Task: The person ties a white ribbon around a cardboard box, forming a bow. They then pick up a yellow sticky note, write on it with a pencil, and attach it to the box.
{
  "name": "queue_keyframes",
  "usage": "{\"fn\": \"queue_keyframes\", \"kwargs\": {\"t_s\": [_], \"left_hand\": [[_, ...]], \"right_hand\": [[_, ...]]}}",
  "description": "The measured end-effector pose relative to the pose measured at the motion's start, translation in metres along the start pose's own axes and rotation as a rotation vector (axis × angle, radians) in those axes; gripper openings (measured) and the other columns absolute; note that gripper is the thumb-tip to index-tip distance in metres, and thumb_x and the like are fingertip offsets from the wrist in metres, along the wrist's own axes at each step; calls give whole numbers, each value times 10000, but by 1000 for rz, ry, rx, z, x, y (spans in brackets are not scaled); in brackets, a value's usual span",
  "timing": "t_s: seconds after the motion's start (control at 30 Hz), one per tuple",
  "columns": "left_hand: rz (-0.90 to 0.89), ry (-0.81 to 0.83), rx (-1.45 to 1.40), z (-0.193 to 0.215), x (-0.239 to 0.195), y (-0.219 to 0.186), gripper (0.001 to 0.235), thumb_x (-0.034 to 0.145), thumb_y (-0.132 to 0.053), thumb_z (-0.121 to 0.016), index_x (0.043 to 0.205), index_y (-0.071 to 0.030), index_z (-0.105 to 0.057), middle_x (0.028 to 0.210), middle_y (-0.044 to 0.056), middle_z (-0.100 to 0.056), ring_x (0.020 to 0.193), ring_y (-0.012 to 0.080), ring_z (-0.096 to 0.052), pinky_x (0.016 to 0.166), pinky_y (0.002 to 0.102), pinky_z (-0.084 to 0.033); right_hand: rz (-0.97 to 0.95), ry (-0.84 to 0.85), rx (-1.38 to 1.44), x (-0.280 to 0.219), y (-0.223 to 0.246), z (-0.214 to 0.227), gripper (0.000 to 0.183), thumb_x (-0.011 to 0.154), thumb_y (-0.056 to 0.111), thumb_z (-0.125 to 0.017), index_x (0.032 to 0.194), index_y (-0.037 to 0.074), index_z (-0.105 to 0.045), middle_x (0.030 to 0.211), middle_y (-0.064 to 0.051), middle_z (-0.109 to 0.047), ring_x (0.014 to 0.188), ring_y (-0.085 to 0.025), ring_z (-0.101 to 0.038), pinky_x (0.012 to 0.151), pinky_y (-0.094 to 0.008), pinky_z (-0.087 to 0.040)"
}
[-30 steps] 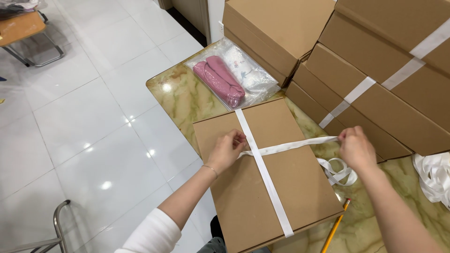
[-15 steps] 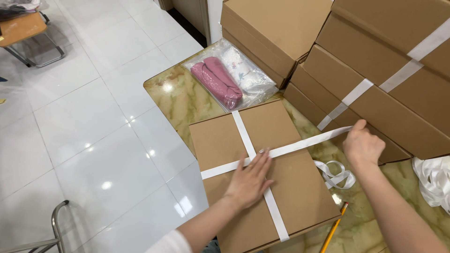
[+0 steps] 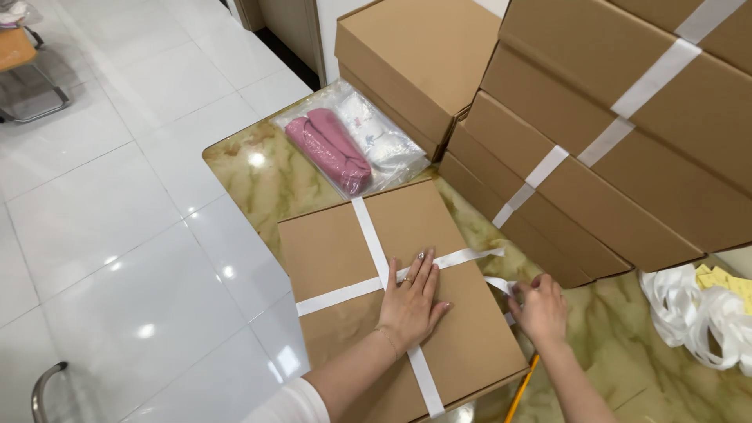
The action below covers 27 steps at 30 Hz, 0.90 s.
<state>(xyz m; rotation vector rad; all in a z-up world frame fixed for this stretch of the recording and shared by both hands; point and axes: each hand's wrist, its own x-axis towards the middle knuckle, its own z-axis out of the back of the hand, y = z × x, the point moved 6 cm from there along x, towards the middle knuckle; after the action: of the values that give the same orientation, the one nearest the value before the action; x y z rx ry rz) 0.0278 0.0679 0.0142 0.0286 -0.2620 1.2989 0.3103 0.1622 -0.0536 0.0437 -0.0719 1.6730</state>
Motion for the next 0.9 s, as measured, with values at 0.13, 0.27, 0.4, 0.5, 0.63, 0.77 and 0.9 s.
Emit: {"fn": "queue_keyframes", "kwargs": {"t_s": [0.13, 0.27, 0.4, 0.5, 0.63, 0.77, 0.9], "left_hand": [[57, 273, -131, 32, 10, -13, 734, 1075, -537, -270, 1629, -54, -269, 1772, 175, -13, 1627, 332, -22, 1262, 686, 37], [22, 21, -494, 65, 8, -37, 418, 1094, -365, -429, 1307, -27, -550, 1439, 164, -390, 1243, 384, -404, 1028, 601, -333], [437, 508, -1507, 0, 10, -66, 658, 1152, -505, -335, 1009, 8, -721, 879, 101, -762, 753, 167, -718, 820, 298, -566], [573, 828, -1707, -40, 26, -93, 834, 1078, -719, -314, 1334, 6, -637, 1168, 166, -765, 915, 233, -763, 766, 350, -627], [738, 965, -1810, -36, 43, -99, 569, 1082, -678, -547, 1065, -109, -534, 823, 80, -722, 898, 258, -784, 786, 415, -672], [694, 1072, -1901, -33, 15, -63, 193, 1113, -195, -536, 1120, -32, -640, 981, 82, -765, 822, 145, -753, 785, 307, -673], [439, 826, -1777, 74, -61, 15, 276, 1143, -167, -487, 1145, 10, -698, 724, 71, -681, 607, 130, -619, 713, 285, -546]], "right_hand": [[-112, -122, 169, 0, -23, 27, 239, 853, 430, -791, 997, 244, -836, 1229, -44, -614, 1196, -333, -612, 989, -457, -553], [-232, 116, 698, -12, -34, 102, 355, 930, 473, -782, 757, 182, -673, 861, -14, -569, 832, -254, -498, 752, -404, -406], [-220, 264, 865, -35, -26, 155, 462, 946, 322, -813, 610, 50, -652, 590, -70, -684, 612, -153, -580, 752, -274, -426], [-182, 227, 700, -60, 7, 204, 323, 920, 302, -821, 693, 73, -802, 557, -41, -642, 513, -149, -468, 572, -295, -371], [280, -32, 436, -99, 97, 220, 94, 761, 311, -796, 801, 283, -877, 781, 132, -891, 665, -144, -814, 876, -338, -491], [-330, 928, 234, -143, 148, 169, 514, 810, 436, -875, 1191, 151, -682, 938, 59, -751, 733, -69, -723, 700, -239, -590], [349, 292, 647, -144, 198, 241, 244, 847, 308, -814, 1023, 162, -728, 926, 36, -760, 762, -138, -720, 731, -271, -580]]}}
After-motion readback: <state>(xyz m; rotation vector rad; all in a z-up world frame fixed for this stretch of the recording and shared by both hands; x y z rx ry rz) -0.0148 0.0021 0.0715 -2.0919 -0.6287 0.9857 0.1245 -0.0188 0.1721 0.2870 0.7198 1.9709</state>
